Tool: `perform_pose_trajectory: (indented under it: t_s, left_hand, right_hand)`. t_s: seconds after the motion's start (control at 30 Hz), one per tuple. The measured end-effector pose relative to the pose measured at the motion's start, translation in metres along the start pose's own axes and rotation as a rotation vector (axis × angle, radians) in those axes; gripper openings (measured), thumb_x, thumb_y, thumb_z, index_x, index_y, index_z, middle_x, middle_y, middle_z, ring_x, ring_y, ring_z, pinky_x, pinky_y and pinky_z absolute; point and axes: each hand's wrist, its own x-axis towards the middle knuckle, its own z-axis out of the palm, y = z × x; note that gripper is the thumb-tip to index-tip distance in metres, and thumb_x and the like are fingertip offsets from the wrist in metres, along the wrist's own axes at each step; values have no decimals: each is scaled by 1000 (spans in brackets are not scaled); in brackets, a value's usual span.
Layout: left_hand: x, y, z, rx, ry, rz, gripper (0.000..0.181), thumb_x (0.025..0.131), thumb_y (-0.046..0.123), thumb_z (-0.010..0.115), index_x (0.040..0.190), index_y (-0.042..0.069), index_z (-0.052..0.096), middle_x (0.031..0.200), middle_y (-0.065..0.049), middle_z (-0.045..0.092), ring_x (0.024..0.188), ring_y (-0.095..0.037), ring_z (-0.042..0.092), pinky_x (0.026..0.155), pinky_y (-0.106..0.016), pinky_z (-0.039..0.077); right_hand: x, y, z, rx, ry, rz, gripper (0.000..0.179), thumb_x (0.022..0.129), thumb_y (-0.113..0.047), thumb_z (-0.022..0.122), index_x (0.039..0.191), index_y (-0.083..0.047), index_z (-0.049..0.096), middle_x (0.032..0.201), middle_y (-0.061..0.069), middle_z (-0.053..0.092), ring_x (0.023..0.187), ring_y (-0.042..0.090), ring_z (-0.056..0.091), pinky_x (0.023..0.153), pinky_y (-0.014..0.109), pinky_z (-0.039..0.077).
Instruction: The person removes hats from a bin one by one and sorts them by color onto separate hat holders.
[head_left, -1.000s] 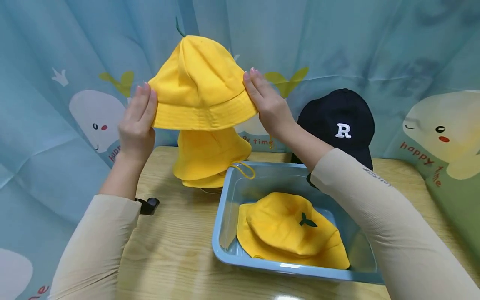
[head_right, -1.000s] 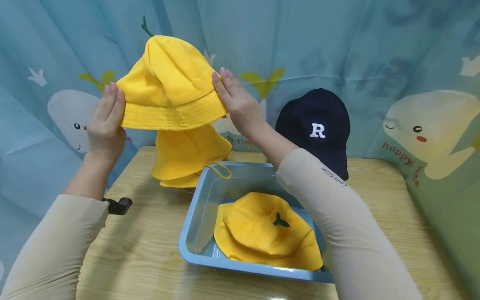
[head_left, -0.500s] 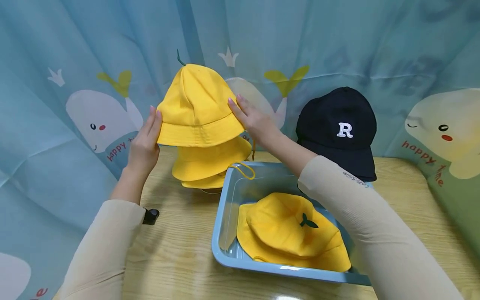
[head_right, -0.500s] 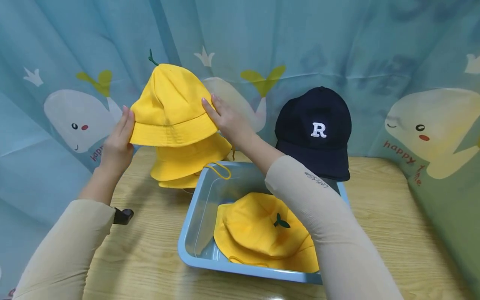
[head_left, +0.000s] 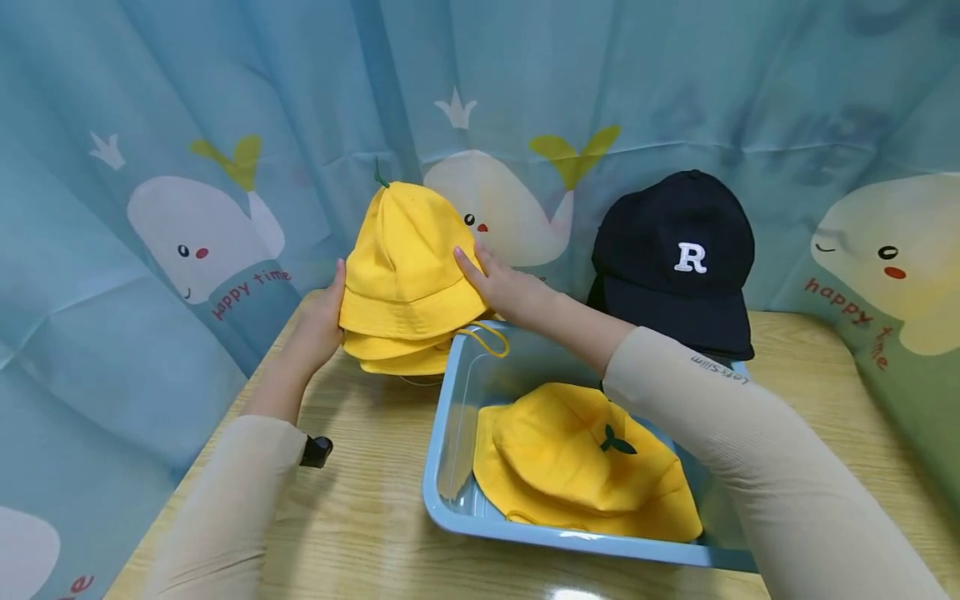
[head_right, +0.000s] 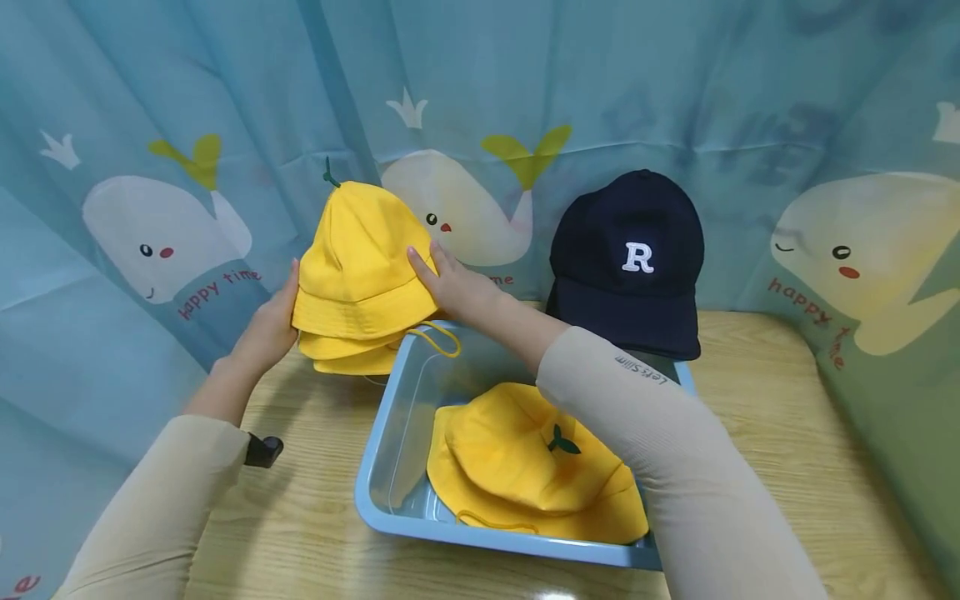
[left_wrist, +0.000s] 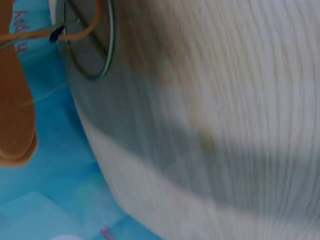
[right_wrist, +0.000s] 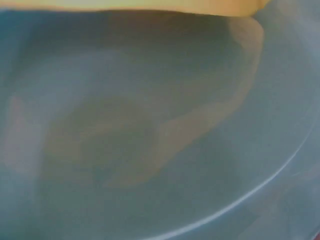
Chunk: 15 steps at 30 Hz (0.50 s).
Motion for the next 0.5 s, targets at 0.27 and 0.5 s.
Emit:
perform_pose_trajectory:
  t_s: [0.27,0.5]
  left_hand:
    - [-9,3,22,13,-37,-59,84,89,-14,43,150,4,-11,149,-31,25,131,-47,34,106,-57,30]
    - [-15,7,34,39,-56,-51,71,98,-1,40,148,-4,-9,144,-34,32,128,-47,39,104,-56,34]
  right_hand:
    - [11,6,-5,108,-305,107,57,106,-17,21,150,-9,-15,158,17,-2,145,28,13,111,40,31]
    - [23,6,-9,281,-503,448,60,102,-45,5,152,-15,-6,160,3,1,146,24,7,117,48,7]
